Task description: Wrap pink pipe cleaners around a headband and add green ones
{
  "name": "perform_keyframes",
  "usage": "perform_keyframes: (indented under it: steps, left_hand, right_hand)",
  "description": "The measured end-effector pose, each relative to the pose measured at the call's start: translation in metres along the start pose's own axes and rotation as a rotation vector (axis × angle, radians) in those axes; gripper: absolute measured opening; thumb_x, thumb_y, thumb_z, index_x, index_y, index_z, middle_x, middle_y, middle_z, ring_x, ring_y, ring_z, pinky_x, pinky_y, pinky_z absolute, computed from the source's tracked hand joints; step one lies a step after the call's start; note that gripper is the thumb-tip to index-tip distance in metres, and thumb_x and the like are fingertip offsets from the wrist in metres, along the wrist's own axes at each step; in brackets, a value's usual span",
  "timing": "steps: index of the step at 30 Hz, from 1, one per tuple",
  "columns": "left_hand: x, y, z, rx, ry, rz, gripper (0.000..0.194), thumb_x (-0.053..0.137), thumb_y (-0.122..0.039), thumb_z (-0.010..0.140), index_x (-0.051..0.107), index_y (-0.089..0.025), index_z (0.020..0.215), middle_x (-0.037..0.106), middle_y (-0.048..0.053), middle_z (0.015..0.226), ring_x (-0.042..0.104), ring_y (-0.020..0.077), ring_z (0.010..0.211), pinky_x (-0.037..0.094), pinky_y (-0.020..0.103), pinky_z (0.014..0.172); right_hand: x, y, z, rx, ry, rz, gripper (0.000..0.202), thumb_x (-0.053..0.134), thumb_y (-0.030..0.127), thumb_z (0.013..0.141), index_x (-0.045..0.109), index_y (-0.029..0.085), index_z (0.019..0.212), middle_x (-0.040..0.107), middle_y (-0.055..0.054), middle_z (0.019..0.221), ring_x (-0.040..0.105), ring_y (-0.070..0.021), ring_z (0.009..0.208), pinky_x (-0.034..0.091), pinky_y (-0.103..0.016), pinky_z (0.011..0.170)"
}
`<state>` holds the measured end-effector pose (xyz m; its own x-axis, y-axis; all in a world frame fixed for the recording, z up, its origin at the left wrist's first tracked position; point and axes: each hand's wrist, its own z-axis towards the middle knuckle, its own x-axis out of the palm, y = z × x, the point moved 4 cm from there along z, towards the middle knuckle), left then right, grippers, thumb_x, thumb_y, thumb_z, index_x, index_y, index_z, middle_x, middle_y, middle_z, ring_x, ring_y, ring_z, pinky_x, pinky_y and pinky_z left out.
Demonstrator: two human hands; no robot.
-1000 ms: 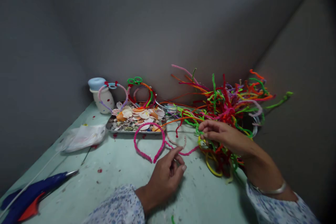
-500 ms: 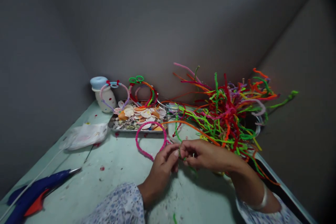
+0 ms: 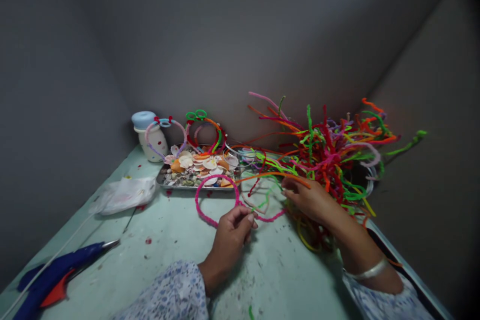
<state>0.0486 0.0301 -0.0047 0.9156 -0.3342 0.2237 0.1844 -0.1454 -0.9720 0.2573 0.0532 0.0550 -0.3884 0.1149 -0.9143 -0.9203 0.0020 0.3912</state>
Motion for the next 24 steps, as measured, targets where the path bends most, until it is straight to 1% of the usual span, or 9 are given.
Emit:
perform_keyframes:
  steps: [2,4,6,8,10,12,17,22,24]
  left_hand:
    - [-0.001,0.000,0.000,-0.007,-0.003,-0.004,0.023,0.060,-0.037,0.081,0.057,-0.013,0.082,0.056,-0.002,0.067,0.042,0.0042,0.047,0.030,0.017,0.044]
    - [-0.002,0.001,0.001,-0.011,-0.009,-0.012,0.023,0.060,-0.036,0.082,0.057,-0.013,0.081,0.057,-0.001,0.068,0.042,0.0040,0.046,0.030,0.017,0.044]
    - [-0.003,0.001,0.001,-0.012,-0.008,-0.031,0.023,0.060,-0.036,0.082,0.057,-0.013,0.083,0.057,-0.001,0.068,0.043,0.0040,0.046,0.031,0.017,0.044]
    - [-0.004,0.002,0.001,-0.010,0.006,-0.051,0.022,0.059,-0.036,0.082,0.057,-0.014,0.084,0.058,-0.001,0.069,0.043,0.0041,0.047,0.031,0.017,0.044]
    - [-0.004,0.002,0.000,-0.007,0.020,-0.054,0.022,0.059,-0.036,0.082,0.058,-0.014,0.085,0.058,-0.001,0.069,0.044,0.0041,0.047,0.031,0.017,0.045]
    - [-0.004,0.002,-0.001,-0.004,0.024,-0.045,0.022,0.059,-0.035,0.083,0.058,-0.014,0.085,0.058,-0.001,0.070,0.044,0.0041,0.047,0.032,0.017,0.045]
    - [-0.002,-0.001,-0.002,0.006,0.030,-0.021,0.022,0.058,-0.034,0.084,0.059,-0.013,0.086,0.057,-0.001,0.071,0.044,0.0039,0.047,0.032,0.017,0.045]
    - [0.001,-0.004,-0.003,-0.007,0.057,-0.027,0.021,0.059,-0.034,0.083,0.061,-0.013,0.086,0.057,-0.001,0.069,0.043,0.0043,0.048,0.032,0.017,0.045]
    - [0.002,-0.003,-0.003,-0.017,0.080,-0.032,0.021,0.061,-0.034,0.082,0.061,-0.013,0.082,0.055,-0.002,0.065,0.044,0.0046,0.047,0.033,0.018,0.046]
  right_hand:
    - [-0.008,-0.003,0.001,-0.004,-0.143,-0.068,0.028,0.055,0.021,0.078,0.067,0.018,0.103,0.066,-0.011,0.107,0.061,-0.0240,0.096,0.045,-0.033,0.085]
    - [-0.014,0.005,-0.002,-0.038,-0.190,-0.057,0.036,0.054,0.020,0.078,0.063,0.018,0.113,0.065,-0.012,0.112,0.060,-0.0254,0.103,0.044,-0.035,0.090]
    - [-0.018,0.022,-0.008,-0.164,-0.143,0.015,0.040,0.055,0.019,0.079,0.060,0.021,0.118,0.063,-0.010,0.114,0.059,-0.0235,0.104,0.045,-0.034,0.090]
    - [-0.015,0.040,-0.015,-0.337,0.008,0.108,0.038,0.057,0.022,0.080,0.059,0.022,0.118,0.061,-0.008,0.115,0.059,-0.0209,0.102,0.046,-0.031,0.087]
    - [-0.013,0.052,-0.020,-0.435,0.082,0.166,0.027,0.054,0.022,0.083,0.063,0.021,0.108,0.062,-0.008,0.106,0.059,-0.0190,0.093,0.046,-0.029,0.081]
    - [-0.011,0.056,-0.021,-0.454,0.130,0.198,0.019,0.050,0.023,0.087,0.065,0.019,0.098,0.063,-0.006,0.092,0.058,-0.0168,0.082,0.045,-0.027,0.073]
    - [-0.004,0.057,-0.022,-0.309,0.366,0.475,0.020,0.051,0.034,0.089,0.062,0.018,0.083,0.057,0.001,0.069,0.051,-0.0112,0.062,0.039,-0.023,0.058]
    - [0.023,0.053,-0.019,-0.091,0.586,1.013,0.027,0.063,0.043,0.080,0.058,0.018,0.088,0.058,0.002,0.071,0.053,-0.0098,0.061,0.042,-0.022,0.056]
    - [0.035,0.049,-0.016,-0.019,0.597,1.120,0.031,0.068,0.044,0.076,0.057,0.017,0.087,0.060,0.002,0.070,0.054,-0.0091,0.059,0.042,-0.022,0.055]
